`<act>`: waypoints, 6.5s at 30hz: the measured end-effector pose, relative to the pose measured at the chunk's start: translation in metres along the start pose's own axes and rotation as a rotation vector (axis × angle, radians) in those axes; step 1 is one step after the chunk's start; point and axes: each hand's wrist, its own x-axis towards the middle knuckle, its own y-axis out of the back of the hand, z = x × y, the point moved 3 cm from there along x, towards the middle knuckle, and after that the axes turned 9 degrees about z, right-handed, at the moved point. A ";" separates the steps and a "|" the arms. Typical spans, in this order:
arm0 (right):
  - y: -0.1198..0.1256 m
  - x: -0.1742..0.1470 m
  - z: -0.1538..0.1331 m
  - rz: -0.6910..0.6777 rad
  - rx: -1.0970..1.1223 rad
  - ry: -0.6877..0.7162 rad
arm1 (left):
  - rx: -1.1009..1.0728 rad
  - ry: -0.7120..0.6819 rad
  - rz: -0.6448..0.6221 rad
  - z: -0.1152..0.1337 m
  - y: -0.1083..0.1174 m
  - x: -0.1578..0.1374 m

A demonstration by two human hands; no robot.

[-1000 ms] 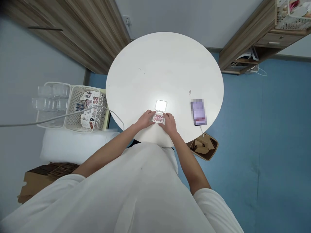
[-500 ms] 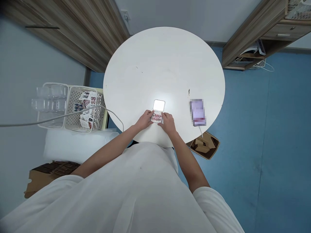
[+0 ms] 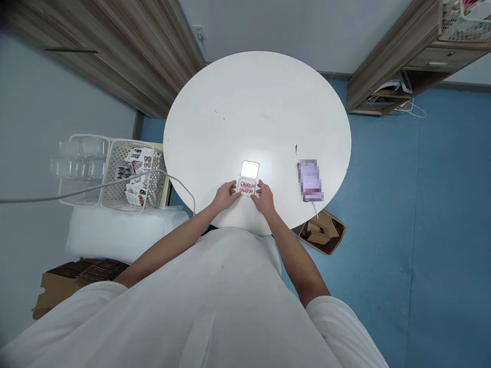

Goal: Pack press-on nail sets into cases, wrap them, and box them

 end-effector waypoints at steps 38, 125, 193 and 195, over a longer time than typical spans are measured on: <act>-0.016 -0.049 -0.101 -0.023 0.639 -0.018 | -0.986 0.146 -0.248 -0.019 0.091 -0.057; -0.188 0.024 -0.150 0.001 0.258 -0.118 | -0.441 0.269 0.361 -0.117 0.151 0.021; -0.409 -0.141 -0.185 -0.703 -0.543 0.612 | -0.804 0.696 0.685 -0.294 0.167 -0.196; -0.410 -0.142 -0.187 -0.677 -0.585 0.608 | -0.825 0.695 0.685 -0.295 0.166 -0.197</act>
